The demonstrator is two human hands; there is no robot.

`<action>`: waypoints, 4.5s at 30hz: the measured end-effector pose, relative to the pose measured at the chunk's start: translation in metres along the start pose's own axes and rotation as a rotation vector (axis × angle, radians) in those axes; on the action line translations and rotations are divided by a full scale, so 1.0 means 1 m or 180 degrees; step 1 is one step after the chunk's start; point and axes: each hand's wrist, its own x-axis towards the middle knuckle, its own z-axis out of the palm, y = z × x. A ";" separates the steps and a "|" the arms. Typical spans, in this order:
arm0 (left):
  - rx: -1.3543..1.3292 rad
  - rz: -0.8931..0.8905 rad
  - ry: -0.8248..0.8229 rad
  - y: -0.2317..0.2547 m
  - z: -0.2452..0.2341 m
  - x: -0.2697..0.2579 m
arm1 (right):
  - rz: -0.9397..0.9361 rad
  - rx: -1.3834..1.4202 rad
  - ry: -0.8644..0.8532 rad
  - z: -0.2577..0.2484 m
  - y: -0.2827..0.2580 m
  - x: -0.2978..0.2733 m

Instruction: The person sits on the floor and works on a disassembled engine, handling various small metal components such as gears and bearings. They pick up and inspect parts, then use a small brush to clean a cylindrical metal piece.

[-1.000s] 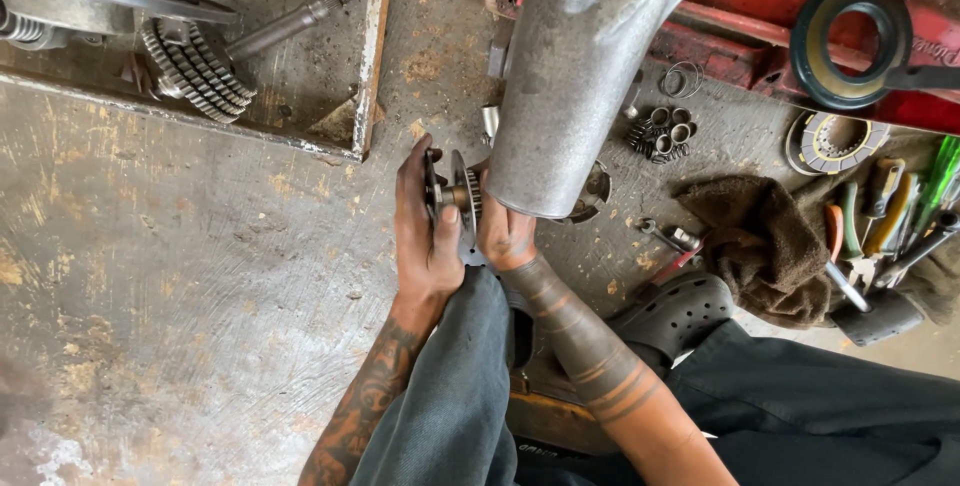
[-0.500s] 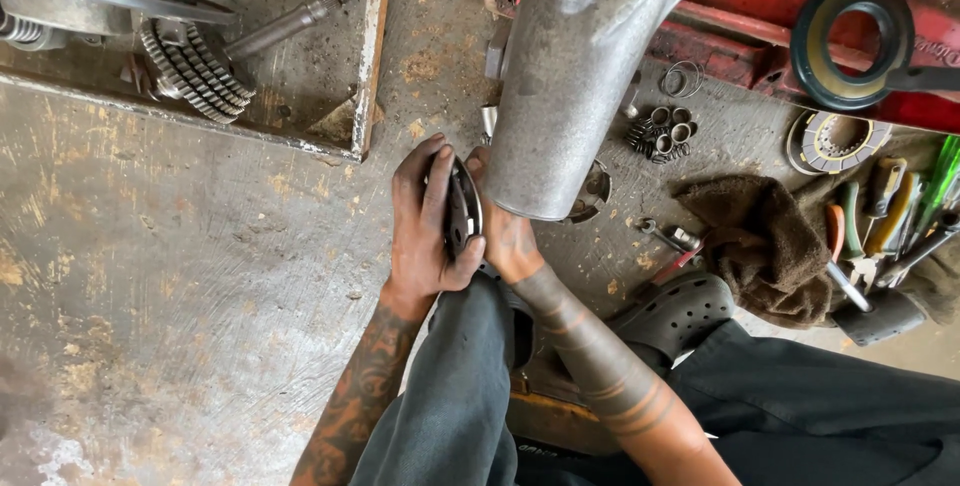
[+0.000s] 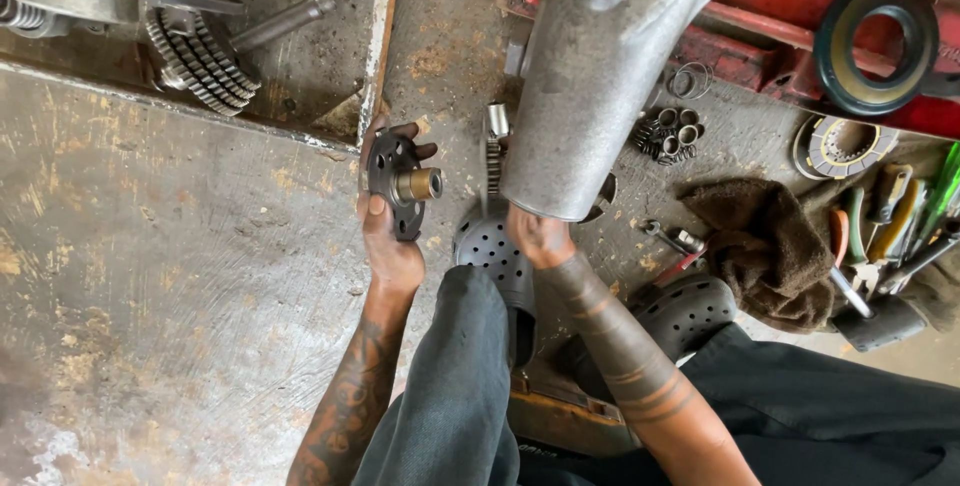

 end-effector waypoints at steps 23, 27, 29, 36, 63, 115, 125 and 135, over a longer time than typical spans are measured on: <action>0.1204 -0.1780 0.0633 -0.066 -0.019 0.014 | 0.1260 -0.0812 -0.0600 0.009 0.019 -0.019; 0.1880 -0.1448 0.0403 -0.033 -0.010 0.017 | -0.0378 -0.2535 -0.0001 0.050 0.054 -0.032; 0.2092 -0.1283 0.0468 -0.044 -0.026 0.009 | -0.0099 -0.1849 -0.0908 0.041 0.019 -0.008; 0.2650 -0.0644 0.0422 -0.038 -0.036 -0.001 | -0.2477 -0.1301 0.0399 -0.001 -0.034 0.068; 0.3360 -0.0109 0.0016 -0.003 -0.039 0.009 | -0.0498 -0.1462 -0.0596 -0.070 0.020 -0.022; 0.5026 -0.0158 -0.3221 0.122 0.119 -0.010 | 0.0503 -0.3632 -0.2210 -0.136 0.032 -0.056; 0.4964 -0.0623 -0.3551 0.074 0.125 -0.001 | 0.0492 -0.3067 -0.1886 -0.124 0.021 -0.033; 0.4941 -0.0561 -0.3499 0.065 0.125 -0.007 | 0.0940 -0.2920 -0.0517 -0.214 0.129 -0.033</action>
